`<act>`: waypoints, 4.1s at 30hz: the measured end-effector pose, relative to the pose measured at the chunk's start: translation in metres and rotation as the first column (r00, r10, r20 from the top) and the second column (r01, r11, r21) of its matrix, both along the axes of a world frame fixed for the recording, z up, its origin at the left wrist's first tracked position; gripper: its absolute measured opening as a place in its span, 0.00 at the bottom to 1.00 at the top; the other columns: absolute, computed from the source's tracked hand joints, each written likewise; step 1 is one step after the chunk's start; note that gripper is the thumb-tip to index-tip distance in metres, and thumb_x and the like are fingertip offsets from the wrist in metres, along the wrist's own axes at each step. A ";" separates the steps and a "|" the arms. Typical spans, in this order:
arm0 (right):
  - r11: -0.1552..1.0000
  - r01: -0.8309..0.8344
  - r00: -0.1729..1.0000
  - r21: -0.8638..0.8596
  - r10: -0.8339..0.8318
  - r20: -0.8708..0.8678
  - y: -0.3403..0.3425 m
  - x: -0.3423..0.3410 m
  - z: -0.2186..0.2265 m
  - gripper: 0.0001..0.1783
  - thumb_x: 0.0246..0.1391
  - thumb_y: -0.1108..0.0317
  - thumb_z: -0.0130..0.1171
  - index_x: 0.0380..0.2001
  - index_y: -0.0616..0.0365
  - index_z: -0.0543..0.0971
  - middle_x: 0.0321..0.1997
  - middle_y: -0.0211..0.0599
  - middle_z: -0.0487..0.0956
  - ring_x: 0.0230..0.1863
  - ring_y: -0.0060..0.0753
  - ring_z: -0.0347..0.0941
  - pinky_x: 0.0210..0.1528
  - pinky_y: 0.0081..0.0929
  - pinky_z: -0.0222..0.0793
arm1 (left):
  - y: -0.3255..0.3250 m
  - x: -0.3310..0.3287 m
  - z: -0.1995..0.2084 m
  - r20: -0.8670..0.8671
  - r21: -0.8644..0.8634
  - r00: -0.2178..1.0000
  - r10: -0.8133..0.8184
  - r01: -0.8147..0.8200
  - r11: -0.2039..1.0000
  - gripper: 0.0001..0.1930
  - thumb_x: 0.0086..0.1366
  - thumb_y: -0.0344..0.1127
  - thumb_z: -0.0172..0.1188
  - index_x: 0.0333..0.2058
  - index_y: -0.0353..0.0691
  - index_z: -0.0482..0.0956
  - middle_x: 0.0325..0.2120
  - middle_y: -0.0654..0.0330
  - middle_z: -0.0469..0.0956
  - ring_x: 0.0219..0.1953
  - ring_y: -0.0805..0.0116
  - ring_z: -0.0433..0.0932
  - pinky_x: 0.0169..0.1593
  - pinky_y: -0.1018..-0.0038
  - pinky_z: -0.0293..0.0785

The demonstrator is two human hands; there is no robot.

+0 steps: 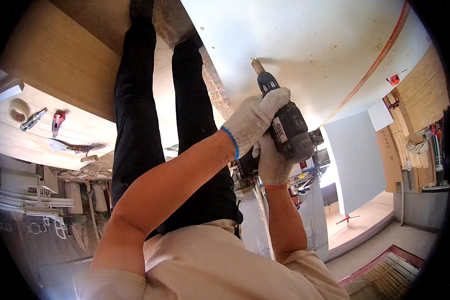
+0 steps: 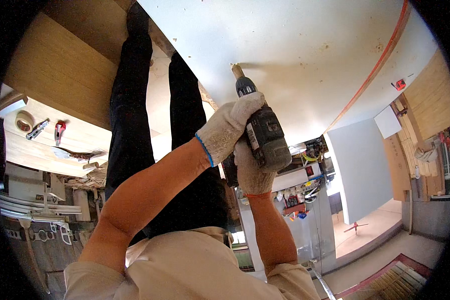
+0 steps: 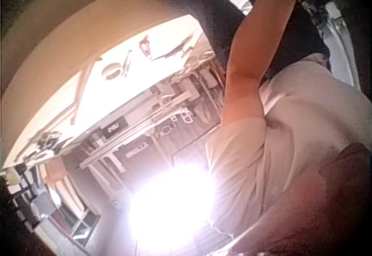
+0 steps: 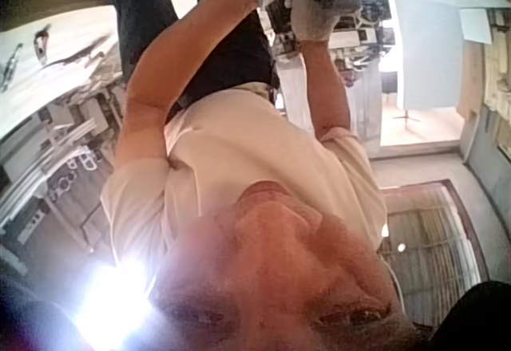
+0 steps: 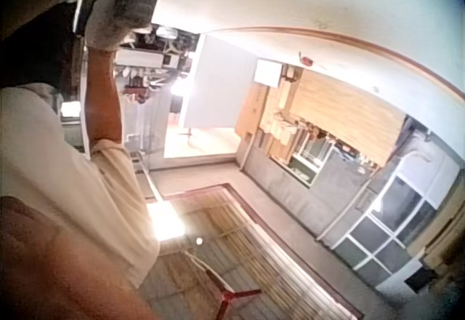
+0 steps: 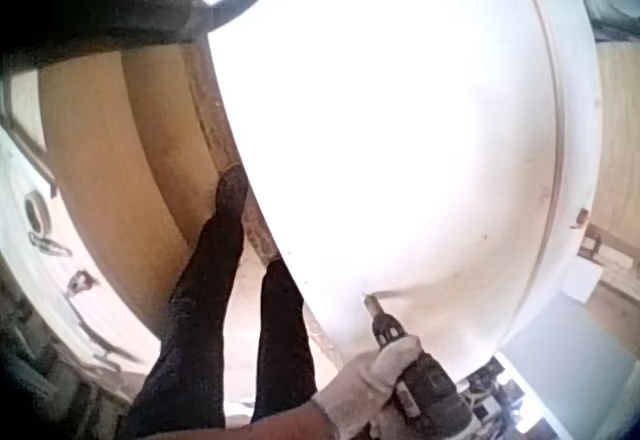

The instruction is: The person uses a power drill to make holes in a white board, then retrieves a hinge and a square ruler from a workbench. They position the board on a table, place the ruler on it, and mark measurements with a pen.

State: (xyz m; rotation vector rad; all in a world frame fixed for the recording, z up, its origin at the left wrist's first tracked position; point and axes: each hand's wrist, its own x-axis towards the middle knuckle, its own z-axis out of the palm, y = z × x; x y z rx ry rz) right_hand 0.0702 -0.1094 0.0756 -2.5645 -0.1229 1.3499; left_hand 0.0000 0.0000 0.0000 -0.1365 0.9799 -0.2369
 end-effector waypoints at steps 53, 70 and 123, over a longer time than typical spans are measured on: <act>0.978 -0.164 0.986 -0.129 0.165 -0.004 0.016 0.024 0.026 0.19 0.58 0.66 0.69 0.52 0.59 0.82 0.50 0.42 0.85 0.50 0.42 0.83 0.52 0.38 0.78 | -0.017 0.016 0.011 -0.011 -0.094 0.980 0.197 -0.197 0.976 0.39 0.65 0.72 0.58 0.40 0.33 0.82 0.30 0.58 0.80 0.33 0.65 0.81 0.38 0.67 0.78; 0.873 -0.483 0.873 0.060 0.475 0.113 0.014 0.027 0.017 0.19 0.56 0.67 0.69 0.51 0.58 0.82 0.50 0.45 0.84 0.50 0.49 0.82 0.53 0.42 0.78 | -0.028 0.015 -0.006 0.036 -0.227 0.932 0.359 -0.343 0.912 0.26 0.69 0.62 0.62 0.45 0.42 0.75 0.37 0.53 0.84 0.41 0.60 0.88 0.49 0.63 0.88; 0.908 0.405 0.908 0.112 -0.413 0.067 -0.160 0.002 0.105 0.06 0.64 0.66 0.63 0.34 0.55 0.82 0.25 0.26 0.79 0.26 0.21 0.72 0.31 0.28 0.71 | -0.100 -0.057 -0.035 -0.377 0.839 0.234 -0.896 -0.323 -0.437 0.26 0.71 0.26 0.49 0.67 0.37 0.73 0.73 0.53 0.65 0.76 0.57 0.62 0.80 0.58 0.54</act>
